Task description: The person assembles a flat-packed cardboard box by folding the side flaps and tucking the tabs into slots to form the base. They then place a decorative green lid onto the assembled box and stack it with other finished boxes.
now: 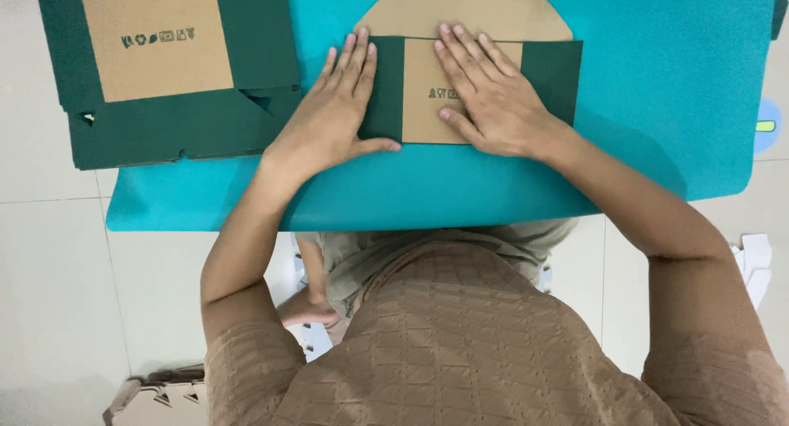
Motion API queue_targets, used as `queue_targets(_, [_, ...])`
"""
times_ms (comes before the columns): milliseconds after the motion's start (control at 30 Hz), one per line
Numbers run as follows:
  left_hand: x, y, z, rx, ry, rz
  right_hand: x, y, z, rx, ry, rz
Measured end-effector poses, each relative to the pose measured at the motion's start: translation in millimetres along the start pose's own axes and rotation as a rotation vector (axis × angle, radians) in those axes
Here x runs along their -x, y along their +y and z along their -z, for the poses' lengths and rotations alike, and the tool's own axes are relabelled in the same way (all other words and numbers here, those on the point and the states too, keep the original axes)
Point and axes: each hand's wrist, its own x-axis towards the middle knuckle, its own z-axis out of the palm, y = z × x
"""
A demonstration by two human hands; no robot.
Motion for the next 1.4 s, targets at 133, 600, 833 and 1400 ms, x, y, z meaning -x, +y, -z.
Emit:
queue_targets(133, [11.5,-8.8,9.2,0.009,-0.041,0.000,1.7,-14.6,-3.2,0.047,-0.034,0.170])
queue_targets(600, [10.3,-11.7,3.9,-0.028,0.006,0.010,-14.0,-23.0,-3.5,0.005,-0.042,0.234])
queue_targets(833, [10.7,-14.8,1.2,-0.106,0.055,-0.013,14.5,22.0,6.1,-0.008,0.064,0.107])
queue_targets(1400, [-40.6,-13.7,-14.1,-0.201,0.137,-0.105,66.3,-8.0,-5.3,0.109,0.221,-0.351])
